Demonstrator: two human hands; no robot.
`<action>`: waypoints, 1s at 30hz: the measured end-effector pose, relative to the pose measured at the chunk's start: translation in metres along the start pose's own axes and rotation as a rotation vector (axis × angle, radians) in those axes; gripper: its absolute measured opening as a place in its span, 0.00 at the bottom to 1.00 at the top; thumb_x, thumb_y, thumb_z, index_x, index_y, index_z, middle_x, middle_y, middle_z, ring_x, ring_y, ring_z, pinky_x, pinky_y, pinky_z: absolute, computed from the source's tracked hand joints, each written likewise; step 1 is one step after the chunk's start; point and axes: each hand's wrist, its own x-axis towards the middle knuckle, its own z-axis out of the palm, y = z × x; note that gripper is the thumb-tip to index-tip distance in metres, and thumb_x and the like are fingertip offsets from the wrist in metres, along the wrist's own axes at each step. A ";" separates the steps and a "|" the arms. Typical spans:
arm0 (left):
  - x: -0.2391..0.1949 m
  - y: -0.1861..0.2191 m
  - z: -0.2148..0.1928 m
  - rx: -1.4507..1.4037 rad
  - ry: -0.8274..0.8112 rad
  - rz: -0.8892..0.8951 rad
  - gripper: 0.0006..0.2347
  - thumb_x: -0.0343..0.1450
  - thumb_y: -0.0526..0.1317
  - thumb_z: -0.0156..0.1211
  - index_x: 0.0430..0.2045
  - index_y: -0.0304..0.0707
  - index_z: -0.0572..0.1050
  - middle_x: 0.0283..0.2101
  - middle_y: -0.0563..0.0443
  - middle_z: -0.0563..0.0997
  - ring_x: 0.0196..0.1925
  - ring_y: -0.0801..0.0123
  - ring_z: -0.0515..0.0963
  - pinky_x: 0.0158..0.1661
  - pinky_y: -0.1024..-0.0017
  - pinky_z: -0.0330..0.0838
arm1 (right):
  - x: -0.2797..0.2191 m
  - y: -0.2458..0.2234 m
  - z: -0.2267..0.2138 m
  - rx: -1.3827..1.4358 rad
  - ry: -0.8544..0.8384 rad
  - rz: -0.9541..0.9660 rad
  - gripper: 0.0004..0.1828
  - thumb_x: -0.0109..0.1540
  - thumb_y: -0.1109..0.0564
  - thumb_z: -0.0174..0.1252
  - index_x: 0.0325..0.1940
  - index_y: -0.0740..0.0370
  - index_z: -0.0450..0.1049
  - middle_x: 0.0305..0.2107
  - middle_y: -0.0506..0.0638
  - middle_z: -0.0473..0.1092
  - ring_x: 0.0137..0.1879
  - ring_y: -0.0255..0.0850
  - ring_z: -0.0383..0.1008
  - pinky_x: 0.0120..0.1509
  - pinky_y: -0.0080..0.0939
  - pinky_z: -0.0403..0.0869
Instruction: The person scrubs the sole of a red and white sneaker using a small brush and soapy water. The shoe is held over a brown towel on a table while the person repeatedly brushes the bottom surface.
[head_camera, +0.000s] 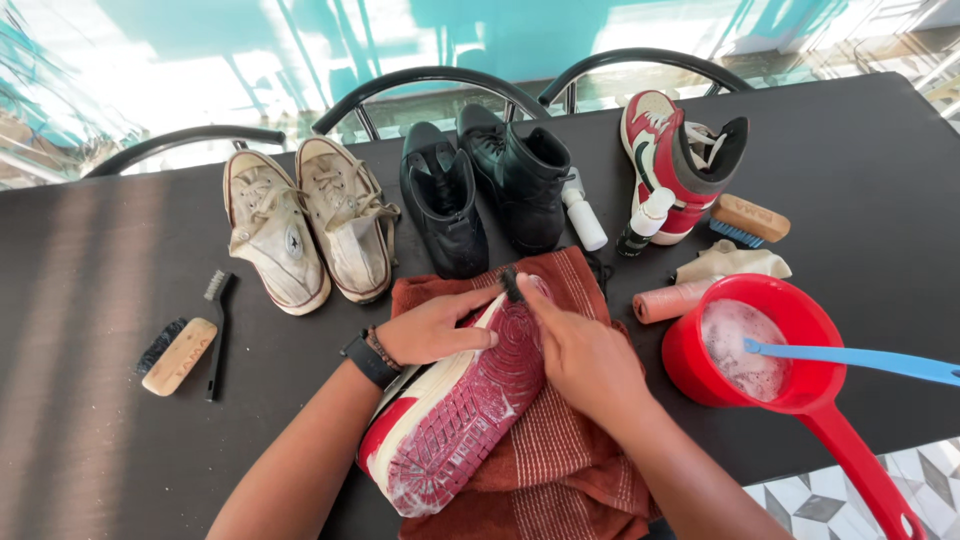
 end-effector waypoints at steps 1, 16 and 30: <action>-0.001 0.005 -0.003 0.008 -0.004 0.001 0.35 0.74 0.52 0.57 0.76 0.34 0.56 0.77 0.46 0.67 0.76 0.67 0.67 0.74 0.70 0.52 | 0.003 0.004 -0.004 0.005 0.007 0.000 0.39 0.68 0.54 0.42 0.85 0.29 0.53 0.49 0.51 0.80 0.52 0.61 0.80 0.49 0.71 0.73; -0.001 0.015 -0.005 -0.283 0.071 0.044 0.35 0.70 0.44 0.70 0.74 0.39 0.65 0.78 0.39 0.65 0.79 0.58 0.62 0.77 0.56 0.53 | -0.020 0.021 0.011 0.201 0.096 0.042 0.32 0.71 0.49 0.45 0.80 0.23 0.64 0.55 0.57 0.80 0.61 0.58 0.78 0.60 0.66 0.78; -0.002 0.017 -0.003 -0.251 0.077 0.030 0.34 0.70 0.42 0.69 0.74 0.40 0.65 0.78 0.42 0.65 0.80 0.62 0.61 0.78 0.58 0.52 | -0.015 0.027 0.014 0.099 0.092 -0.119 0.31 0.72 0.50 0.44 0.81 0.32 0.63 0.48 0.58 0.81 0.56 0.63 0.79 0.51 0.64 0.80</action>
